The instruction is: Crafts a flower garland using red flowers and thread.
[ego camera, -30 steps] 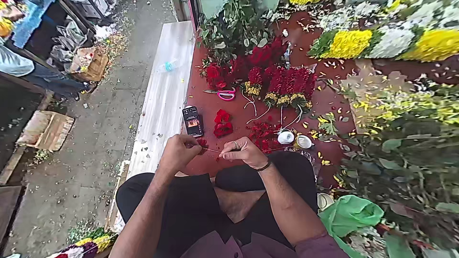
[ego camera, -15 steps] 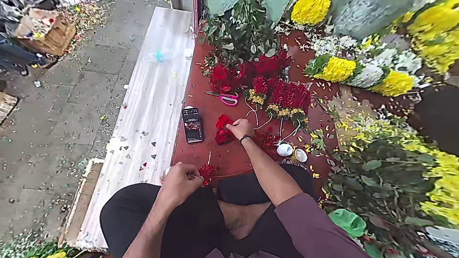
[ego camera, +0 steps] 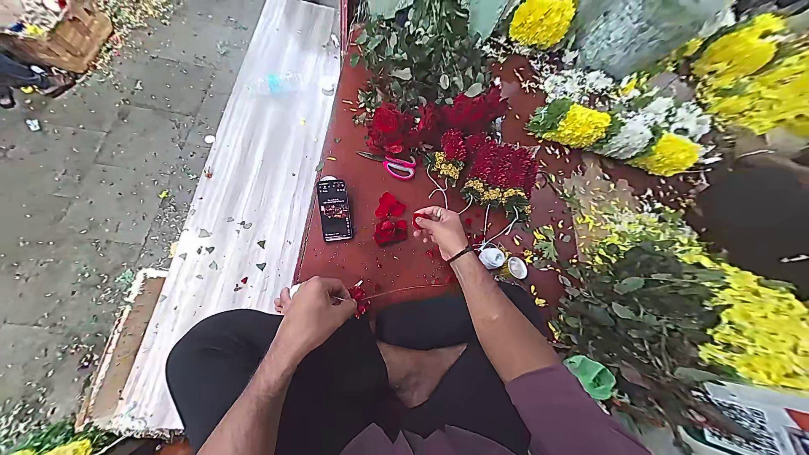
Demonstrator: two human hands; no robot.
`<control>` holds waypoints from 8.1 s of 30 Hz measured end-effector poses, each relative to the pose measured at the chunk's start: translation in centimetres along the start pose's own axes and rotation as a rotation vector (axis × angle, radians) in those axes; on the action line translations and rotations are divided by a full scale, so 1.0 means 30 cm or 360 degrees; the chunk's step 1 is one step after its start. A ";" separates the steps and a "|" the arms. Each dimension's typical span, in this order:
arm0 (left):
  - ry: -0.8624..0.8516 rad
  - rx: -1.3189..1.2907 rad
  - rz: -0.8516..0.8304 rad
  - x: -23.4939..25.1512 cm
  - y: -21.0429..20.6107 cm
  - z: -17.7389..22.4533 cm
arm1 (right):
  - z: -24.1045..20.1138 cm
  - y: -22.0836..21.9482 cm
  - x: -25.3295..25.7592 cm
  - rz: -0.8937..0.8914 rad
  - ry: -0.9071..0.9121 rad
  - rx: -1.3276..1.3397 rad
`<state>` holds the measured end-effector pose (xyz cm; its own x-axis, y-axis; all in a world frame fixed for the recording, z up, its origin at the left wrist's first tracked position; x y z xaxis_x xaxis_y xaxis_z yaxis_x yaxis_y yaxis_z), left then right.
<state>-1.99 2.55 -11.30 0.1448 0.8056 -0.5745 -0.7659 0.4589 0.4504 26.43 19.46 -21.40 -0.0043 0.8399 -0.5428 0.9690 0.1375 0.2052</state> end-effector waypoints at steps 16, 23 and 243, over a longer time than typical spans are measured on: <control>0.0125 0.0021 0.0011 0.014 -0.023 -0.047 | -0.049 -0.018 -0.297 -0.0184 0.0343 0.0108; 0.0132 0.0028 0.0020 0.020 -0.017 -0.053 | -0.102 -0.069 -0.307 -0.0366 0.0558 -0.0055; 0.0037 0.0889 -0.0467 -0.060 -0.011 0.377 | -0.343 -0.235 -0.624 -0.1154 0.1052 0.0261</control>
<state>5.09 5.19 -2.70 0.2808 0.6109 -0.7402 -0.2527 0.7911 0.5571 17.14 8.17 -4.31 -0.6975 0.7120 0.0812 0.6994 0.7010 -0.1390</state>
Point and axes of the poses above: each hand's wrist, its own x-axis towards the middle knuckle, its own y-axis out of the back of the hand, z = x × y, the point moved 10 cm from there along x, towards the middle knuckle, and after that the axes turned 3 degrees about -y, right-handed, at the moved point
